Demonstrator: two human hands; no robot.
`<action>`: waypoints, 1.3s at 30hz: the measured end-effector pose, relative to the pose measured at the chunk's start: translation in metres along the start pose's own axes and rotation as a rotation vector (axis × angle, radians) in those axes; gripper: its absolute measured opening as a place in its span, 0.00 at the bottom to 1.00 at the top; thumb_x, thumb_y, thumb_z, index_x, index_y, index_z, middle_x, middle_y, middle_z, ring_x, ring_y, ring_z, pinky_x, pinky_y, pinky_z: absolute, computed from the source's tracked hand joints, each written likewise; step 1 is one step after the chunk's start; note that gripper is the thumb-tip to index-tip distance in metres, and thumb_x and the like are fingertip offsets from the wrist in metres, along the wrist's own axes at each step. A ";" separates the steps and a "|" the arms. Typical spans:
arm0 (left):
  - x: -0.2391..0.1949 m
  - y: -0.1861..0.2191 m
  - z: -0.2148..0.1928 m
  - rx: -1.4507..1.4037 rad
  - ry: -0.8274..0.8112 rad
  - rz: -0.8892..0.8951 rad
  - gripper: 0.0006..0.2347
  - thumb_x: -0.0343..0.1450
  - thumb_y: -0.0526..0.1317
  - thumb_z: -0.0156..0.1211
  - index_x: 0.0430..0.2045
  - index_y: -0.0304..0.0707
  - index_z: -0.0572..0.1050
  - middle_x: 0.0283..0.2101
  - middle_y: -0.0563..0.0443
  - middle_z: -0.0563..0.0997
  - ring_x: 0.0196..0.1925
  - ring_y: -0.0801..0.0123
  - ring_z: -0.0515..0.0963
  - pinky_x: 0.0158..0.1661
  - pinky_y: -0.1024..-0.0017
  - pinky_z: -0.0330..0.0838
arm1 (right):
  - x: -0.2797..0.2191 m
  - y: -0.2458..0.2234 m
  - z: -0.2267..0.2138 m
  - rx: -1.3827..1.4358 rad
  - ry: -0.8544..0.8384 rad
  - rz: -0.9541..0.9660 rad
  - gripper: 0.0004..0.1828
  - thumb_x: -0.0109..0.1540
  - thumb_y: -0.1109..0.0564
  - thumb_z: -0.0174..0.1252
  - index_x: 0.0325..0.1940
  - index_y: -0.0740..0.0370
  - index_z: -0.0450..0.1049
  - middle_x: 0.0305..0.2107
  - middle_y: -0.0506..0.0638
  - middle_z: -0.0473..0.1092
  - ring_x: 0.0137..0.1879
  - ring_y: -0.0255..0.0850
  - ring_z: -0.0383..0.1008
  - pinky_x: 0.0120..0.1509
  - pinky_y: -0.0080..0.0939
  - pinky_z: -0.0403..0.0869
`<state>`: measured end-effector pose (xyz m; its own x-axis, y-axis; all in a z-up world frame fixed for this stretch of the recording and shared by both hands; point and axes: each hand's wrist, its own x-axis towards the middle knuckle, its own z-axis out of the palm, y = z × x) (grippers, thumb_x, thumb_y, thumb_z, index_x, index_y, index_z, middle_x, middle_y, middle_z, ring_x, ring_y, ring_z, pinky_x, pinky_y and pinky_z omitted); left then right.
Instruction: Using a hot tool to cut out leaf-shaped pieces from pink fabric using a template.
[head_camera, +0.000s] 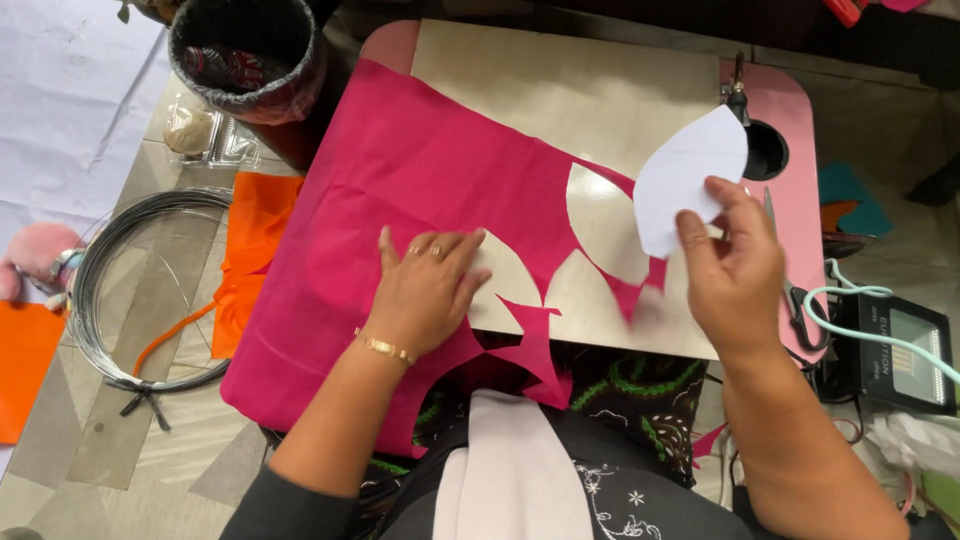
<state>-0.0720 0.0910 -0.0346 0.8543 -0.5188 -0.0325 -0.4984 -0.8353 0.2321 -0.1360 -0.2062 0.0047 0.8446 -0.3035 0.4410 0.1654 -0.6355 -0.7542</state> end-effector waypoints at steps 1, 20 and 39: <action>0.012 -0.002 0.000 -0.002 0.000 -0.006 0.20 0.72 0.55 0.35 0.60 0.59 0.59 0.54 0.61 0.68 0.60 0.65 0.64 0.57 0.29 0.40 | 0.002 -0.007 0.002 0.002 -0.006 -0.002 0.19 0.66 0.62 0.56 0.60 0.71 0.64 0.51 0.59 0.63 0.50 0.49 0.70 0.45 0.42 0.73; 0.061 -0.004 -0.003 -0.059 -0.072 -0.017 0.21 0.73 0.51 0.34 0.63 0.69 0.48 0.68 0.65 0.50 0.71 0.64 0.42 0.60 0.33 0.29 | 0.029 -0.002 0.105 -0.026 -0.421 0.326 0.18 0.55 0.63 0.63 0.49 0.64 0.72 0.41 0.57 0.70 0.40 0.44 0.75 0.42 0.38 0.75; 0.066 -0.006 0.001 -0.047 -0.095 -0.017 0.17 0.73 0.50 0.34 0.59 0.74 0.57 0.68 0.63 0.50 0.71 0.62 0.41 0.60 0.32 0.30 | 0.008 -0.023 0.073 -0.312 -0.498 0.067 0.17 0.56 0.63 0.62 0.48 0.72 0.72 0.42 0.65 0.67 0.46 0.54 0.74 0.45 0.42 0.76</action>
<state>-0.0132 0.0618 -0.0392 0.8434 -0.5217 -0.1283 -0.4748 -0.8355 0.2764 -0.0961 -0.1424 -0.0097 0.9979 -0.0282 0.0591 0.0098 -0.8281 -0.5604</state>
